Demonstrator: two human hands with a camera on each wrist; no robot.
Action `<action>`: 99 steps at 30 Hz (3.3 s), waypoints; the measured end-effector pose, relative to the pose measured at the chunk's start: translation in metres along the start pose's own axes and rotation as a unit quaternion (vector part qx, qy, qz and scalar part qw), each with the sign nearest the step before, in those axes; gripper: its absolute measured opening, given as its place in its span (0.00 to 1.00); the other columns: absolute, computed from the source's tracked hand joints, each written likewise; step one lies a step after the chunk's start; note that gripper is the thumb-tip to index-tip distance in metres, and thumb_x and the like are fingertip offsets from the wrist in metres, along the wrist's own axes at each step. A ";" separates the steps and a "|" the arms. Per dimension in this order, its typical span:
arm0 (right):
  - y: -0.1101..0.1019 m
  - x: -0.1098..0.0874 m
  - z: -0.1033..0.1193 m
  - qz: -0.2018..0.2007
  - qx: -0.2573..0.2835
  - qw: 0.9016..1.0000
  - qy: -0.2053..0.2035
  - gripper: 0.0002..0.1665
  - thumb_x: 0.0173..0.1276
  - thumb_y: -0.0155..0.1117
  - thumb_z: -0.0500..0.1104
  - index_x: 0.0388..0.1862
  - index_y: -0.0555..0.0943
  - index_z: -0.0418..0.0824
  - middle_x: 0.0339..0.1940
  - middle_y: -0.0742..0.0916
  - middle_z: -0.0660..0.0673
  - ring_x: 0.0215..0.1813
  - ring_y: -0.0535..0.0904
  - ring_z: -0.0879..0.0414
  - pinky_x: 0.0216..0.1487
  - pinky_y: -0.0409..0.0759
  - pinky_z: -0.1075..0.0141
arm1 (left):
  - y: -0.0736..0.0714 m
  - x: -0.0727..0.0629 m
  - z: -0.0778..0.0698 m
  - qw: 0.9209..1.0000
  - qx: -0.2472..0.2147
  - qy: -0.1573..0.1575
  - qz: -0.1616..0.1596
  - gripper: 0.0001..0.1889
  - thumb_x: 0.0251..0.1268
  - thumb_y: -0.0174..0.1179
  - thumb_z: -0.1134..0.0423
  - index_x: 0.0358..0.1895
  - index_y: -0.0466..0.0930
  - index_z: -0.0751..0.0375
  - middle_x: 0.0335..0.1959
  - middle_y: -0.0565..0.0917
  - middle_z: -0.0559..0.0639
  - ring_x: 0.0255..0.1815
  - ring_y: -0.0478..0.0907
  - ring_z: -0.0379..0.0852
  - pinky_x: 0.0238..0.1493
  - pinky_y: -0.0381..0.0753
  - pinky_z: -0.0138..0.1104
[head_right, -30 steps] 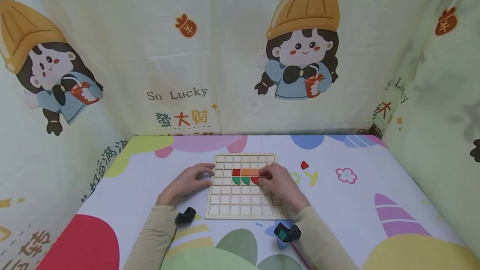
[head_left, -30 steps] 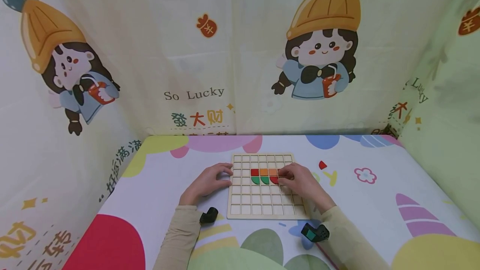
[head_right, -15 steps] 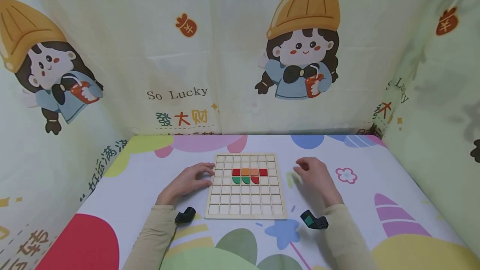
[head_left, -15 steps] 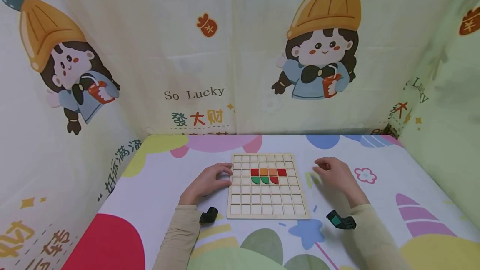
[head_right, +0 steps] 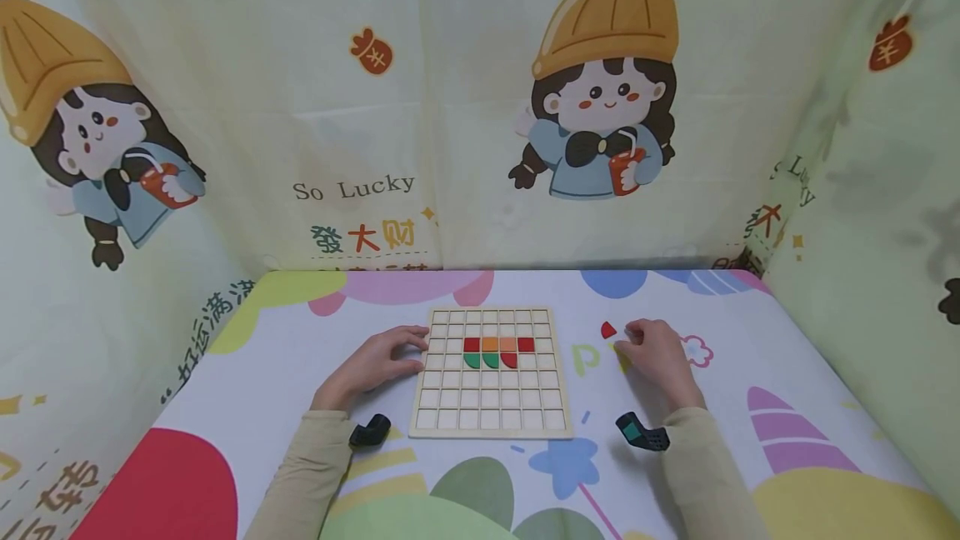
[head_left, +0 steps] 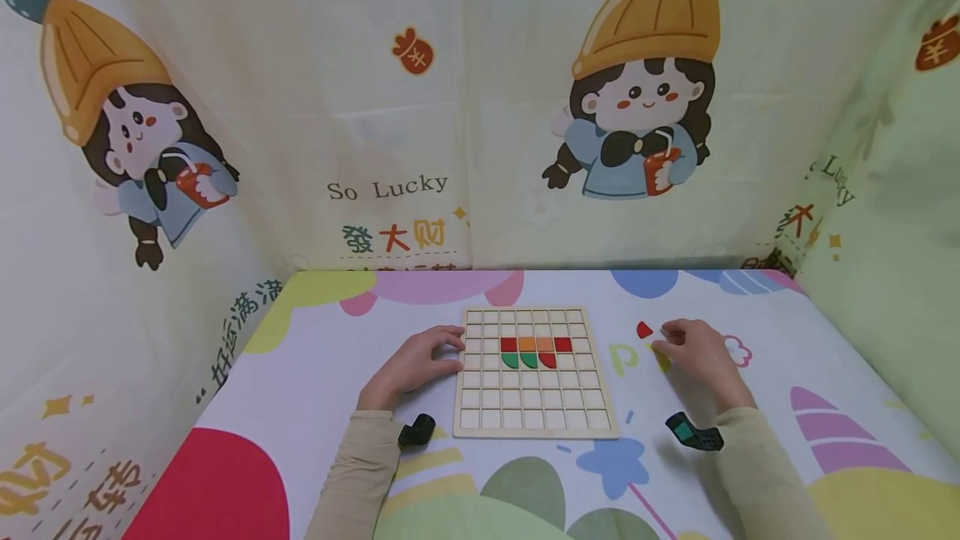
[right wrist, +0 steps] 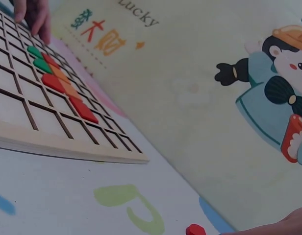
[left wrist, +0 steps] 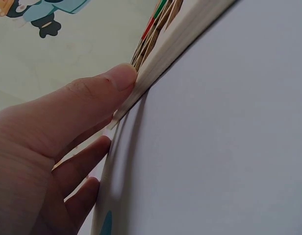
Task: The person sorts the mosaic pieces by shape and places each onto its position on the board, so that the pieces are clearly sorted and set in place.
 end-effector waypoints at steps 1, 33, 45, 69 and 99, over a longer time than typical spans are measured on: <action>0.001 0.001 0.001 0.000 -0.004 1.000 -0.005 0.31 0.66 0.66 0.44 0.60 0.73 0.23 0.52 0.79 0.26 0.52 0.73 0.35 0.56 0.75 0.41 | 0.000 0.000 0.001 1.000 0.001 0.001 -0.001 0.12 0.59 0.70 0.61 0.46 0.83 0.54 0.65 0.76 0.48 0.71 0.66 0.50 0.71 0.63 0.46; 0.018 0.007 0.011 -0.051 -0.019 0.993 -0.104 0.22 0.65 0.67 0.39 0.54 0.80 0.28 0.47 0.79 0.30 0.47 0.76 0.38 0.49 0.78 0.45 | 0.000 0.000 0.001 1.000 0.003 -0.005 0.002 0.12 0.59 0.70 0.62 0.46 0.83 0.54 0.65 0.75 0.49 0.71 0.66 0.50 0.72 0.62 0.46; 0.018 0.003 0.023 -0.031 -0.026 0.991 -0.124 0.21 0.65 0.66 0.36 0.55 0.80 0.26 0.46 0.80 0.31 0.43 0.75 0.42 0.45 0.79 0.50 | 0.000 0.000 0.000 1.000 0.002 -0.010 -0.001 0.13 0.58 0.70 0.61 0.47 0.83 0.53 0.65 0.75 0.47 0.71 0.65 0.50 0.72 0.63 0.45; 0.019 0.002 0.026 -0.034 -0.027 0.990 -0.135 0.18 0.64 0.67 0.35 0.51 0.81 0.28 0.45 0.81 0.32 0.43 0.75 0.43 0.47 0.79 0.48 | -0.001 0.001 0.000 1.000 -0.005 -0.009 0.003 0.12 0.59 0.70 0.62 0.45 0.83 0.54 0.65 0.75 0.48 0.70 0.66 0.51 0.71 0.63 0.47; 0.003 -0.008 0.056 -0.079 0.019 0.977 -0.198 0.15 0.64 0.68 0.34 0.50 0.83 0.32 0.44 0.83 0.36 0.39 0.77 0.48 0.39 0.78 0.56 | 0.001 0.000 0.001 1.000 -0.006 0.002 0.002 0.13 0.59 0.70 0.61 0.47 0.83 0.55 0.65 0.75 0.48 0.71 0.65 0.50 0.71 0.62 0.46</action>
Point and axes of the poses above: each hand's wrist, its own x-axis towards the middle knuckle, its own y-axis out of the palm, z = x × y, the point moved 5 cm from there along x, towards the middle knuckle
